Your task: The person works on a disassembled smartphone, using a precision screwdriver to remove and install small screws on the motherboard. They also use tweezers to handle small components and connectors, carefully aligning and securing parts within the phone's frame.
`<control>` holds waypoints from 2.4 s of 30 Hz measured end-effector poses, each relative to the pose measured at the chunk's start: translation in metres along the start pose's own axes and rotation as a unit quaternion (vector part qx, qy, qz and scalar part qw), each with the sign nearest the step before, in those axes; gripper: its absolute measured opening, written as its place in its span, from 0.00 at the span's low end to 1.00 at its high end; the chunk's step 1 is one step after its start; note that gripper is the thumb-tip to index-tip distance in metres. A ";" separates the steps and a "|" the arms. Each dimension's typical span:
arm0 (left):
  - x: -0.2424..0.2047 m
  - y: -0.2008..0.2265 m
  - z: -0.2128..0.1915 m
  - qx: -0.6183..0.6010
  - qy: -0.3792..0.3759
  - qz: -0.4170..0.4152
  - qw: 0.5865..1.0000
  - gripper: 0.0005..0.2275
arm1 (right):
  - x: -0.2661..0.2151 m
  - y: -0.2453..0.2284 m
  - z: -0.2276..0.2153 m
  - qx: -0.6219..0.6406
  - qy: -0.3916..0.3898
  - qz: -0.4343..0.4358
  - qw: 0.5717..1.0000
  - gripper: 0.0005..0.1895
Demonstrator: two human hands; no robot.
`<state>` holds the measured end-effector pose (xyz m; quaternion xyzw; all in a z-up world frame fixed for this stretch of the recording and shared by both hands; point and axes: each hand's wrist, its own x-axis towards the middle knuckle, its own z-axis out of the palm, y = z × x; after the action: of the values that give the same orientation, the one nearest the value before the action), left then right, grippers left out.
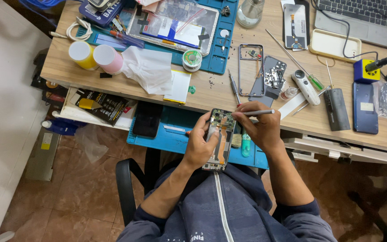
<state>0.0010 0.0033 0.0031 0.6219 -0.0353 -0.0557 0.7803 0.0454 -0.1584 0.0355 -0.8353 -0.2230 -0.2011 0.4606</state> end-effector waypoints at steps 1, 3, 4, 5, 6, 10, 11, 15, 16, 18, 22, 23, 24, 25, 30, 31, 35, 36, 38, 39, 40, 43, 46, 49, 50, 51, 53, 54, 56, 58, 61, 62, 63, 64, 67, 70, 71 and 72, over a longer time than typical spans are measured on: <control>0.001 -0.001 -0.001 -0.001 0.000 0.001 1.000 0.23 | 0.002 -0.003 -0.001 -0.001 0.000 -0.001 1.000 0.08; 0.001 -0.005 -0.003 -0.017 0.019 -0.002 1.000 0.24 | 0.004 -0.008 -0.004 -0.010 -0.003 -0.008 1.000 0.08; -0.001 -0.005 -0.004 -0.017 0.020 -0.001 1.000 0.24 | 0.006 -0.005 -0.007 -0.010 -0.004 -0.009 1.000 0.08; -0.001 -0.005 -0.004 -0.023 0.028 0.001 0.999 0.24 | 0.009 -0.002 -0.010 0.056 0.025 0.011 0.998 0.07; -0.002 -0.004 -0.005 -0.029 0.036 0.004 0.999 0.24 | 0.012 0.001 -0.013 0.121 0.053 0.032 0.991 0.07; -0.004 -0.004 -0.012 -0.039 0.049 0.007 0.998 0.23 | 0.034 0.013 -0.030 0.005 0.040 0.054 0.998 0.07; -0.005 -0.001 -0.012 -0.045 0.055 0.002 0.997 0.23 | 0.039 0.015 -0.032 -0.085 -0.034 0.103 0.990 0.09; -0.008 0.002 -0.015 -0.057 0.076 -0.014 0.995 0.23 | 0.050 0.024 -0.015 -0.264 -0.189 0.214 0.921 0.17; -0.008 -0.001 -0.017 -0.057 0.074 -0.012 0.996 0.23 | 0.044 0.025 -0.009 -0.265 -0.187 0.214 0.922 0.17; -0.006 -0.006 -0.022 -0.065 0.092 -0.009 0.994 0.23 | 0.037 0.027 0.006 -0.280 -0.212 0.188 0.917 0.18; -0.006 -0.015 -0.034 -0.078 0.112 -0.020 0.990 0.23 | 0.023 0.024 0.017 -0.270 -0.224 0.183 0.918 0.20; -0.006 -0.018 -0.034 -0.079 0.118 -0.016 0.990 0.23 | 0.021 0.023 0.019 -0.272 -0.217 0.181 0.920 0.19; -0.006 -0.020 -0.035 -0.080 0.125 -0.013 0.989 0.23 | 0.019 0.022 0.020 -0.274 -0.210 0.179 0.921 0.19; -0.007 -0.019 -0.035 -0.080 0.123 -0.014 0.989 0.23 | 0.016 0.029 0.021 -0.274 -0.209 0.181 0.921 0.19; -0.007 -0.025 -0.039 -0.087 0.123 -0.021 0.988 0.23 | 0.019 0.029 0.021 -0.269 -0.215 0.143 0.928 0.18; -0.007 -0.023 -0.038 -0.086 0.124 -0.020 0.988 0.23 | 0.022 0.026 0.024 -0.268 -0.214 0.143 0.928 0.18; -0.012 -0.022 -0.038 -0.081 0.133 -0.006 0.988 0.23 | 0.036 0.011 0.040 -0.263 -0.259 0.089 0.925 0.15; -0.013 -0.023 -0.038 -0.077 0.138 -0.001 0.987 0.23 | 0.040 0.007 0.044 -0.267 -0.267 0.081 0.922 0.14; -0.017 -0.022 -0.041 -0.074 0.148 -0.002 0.986 0.23 | 0.042 0.006 0.052 -0.271 -0.269 0.076 0.921 0.14; -0.018 -0.021 -0.042 -0.075 0.156 -0.003 0.985 0.23 | 0.043 0.006 0.056 -0.278 -0.271 0.074 0.919 0.14; -0.017 -0.019 -0.043 -0.071 0.155 -0.003 0.985 0.23 | 0.045 0.005 0.058 -0.275 -0.269 0.074 0.920 0.14; -0.018 -0.019 -0.044 -0.065 0.162 -0.001 0.985 0.24 | 0.044 0.006 0.061 -0.302 -0.264 0.058 0.914 0.15; -0.018 -0.023 -0.045 -0.065 0.162 -0.001 0.985 0.24 | 0.042 0.010 0.061 -0.299 -0.262 0.069 0.915 0.15; -0.016 -0.027 -0.045 -0.063 0.156 -0.002 0.986 0.24 | 0.042 0.008 0.056 -0.311 -0.271 0.082 0.907 0.15; -0.016 -0.032 -0.047 -0.069 0.159 -0.002 0.985 0.25 | 0.040 0.010 0.056 -0.307 -0.253 0.069 0.915 0.15; -0.015 -0.038 -0.048 -0.075 0.161 -0.001 0.984 0.25 | 0.039 0.012 0.055 -0.303 -0.235 0.056 0.922 0.15; -0.014 -0.041 -0.048 -0.073 0.155 -0.006 0.985 0.25 | 0.037 0.012 0.052 -0.299 -0.227 0.057 0.925 0.16; -0.014 -0.042 -0.049 -0.070 0.157 -0.008 0.985 0.24 | 0.037 0.012 0.052 -0.291 -0.222 0.053 0.929 0.16; -0.015 -0.035 -0.042 -0.073 0.156 -0.012 0.985 0.24 | 0.034 0.013 0.050 -0.294 -0.212 0.053 0.930 0.16; -0.010 -0.035 -0.038 -0.075 0.161 -0.015 0.984 0.24 | 0.034 0.011 0.044 -0.295 -0.205 0.050 0.932 0.16; -0.008 -0.034 -0.032 -0.125 0.195 -0.009 0.973 0.24 | 0.023 0.009 0.036 -0.259 -0.169 0.026 0.951 0.15; -0.006 -0.028 -0.028 -0.162 0.207 -0.001 0.965 0.24 | 0.014 0.014 0.035 -0.194 -0.109 0.023 0.975 0.14; 0.000 -0.022 -0.023 -0.201 0.215 0.010 0.956 0.24 | 0.007 0.022 0.032 -0.131 -0.046 0.020 0.990 0.12; 0.002 -0.022 -0.022 -0.199 0.221 0.011 0.955 0.24 | 0.000 0.016 0.029 -0.126 -0.049 0.018 0.991 0.12; 0.012 -0.023 -0.018 -0.215 0.221 0.026 0.951 0.24 | -0.023 0.006 0.018 0.023 -0.039 0.132 0.990 0.13; 0.019 -0.023 -0.010 -0.248 0.215 0.042 0.944 0.26 | -0.050 0.008 0.023 0.245 -0.044 0.227 0.941 0.20; 0.021 -0.020 -0.006 -0.255 0.218 0.057 0.940 0.27 | -0.056 0.009 0.029 0.333 -0.055 0.238 0.911 0.27; 0.022 -0.018 -0.003 -0.262 0.222 0.072 0.936 0.28 | -0.062 0.011 0.034 0.419 -0.065 0.246 0.872 0.36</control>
<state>0.0225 -0.0011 -0.0152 0.3877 0.1102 0.1324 0.9055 0.0056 -0.1459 -0.0225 -0.6033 -0.1032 0.0862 0.7861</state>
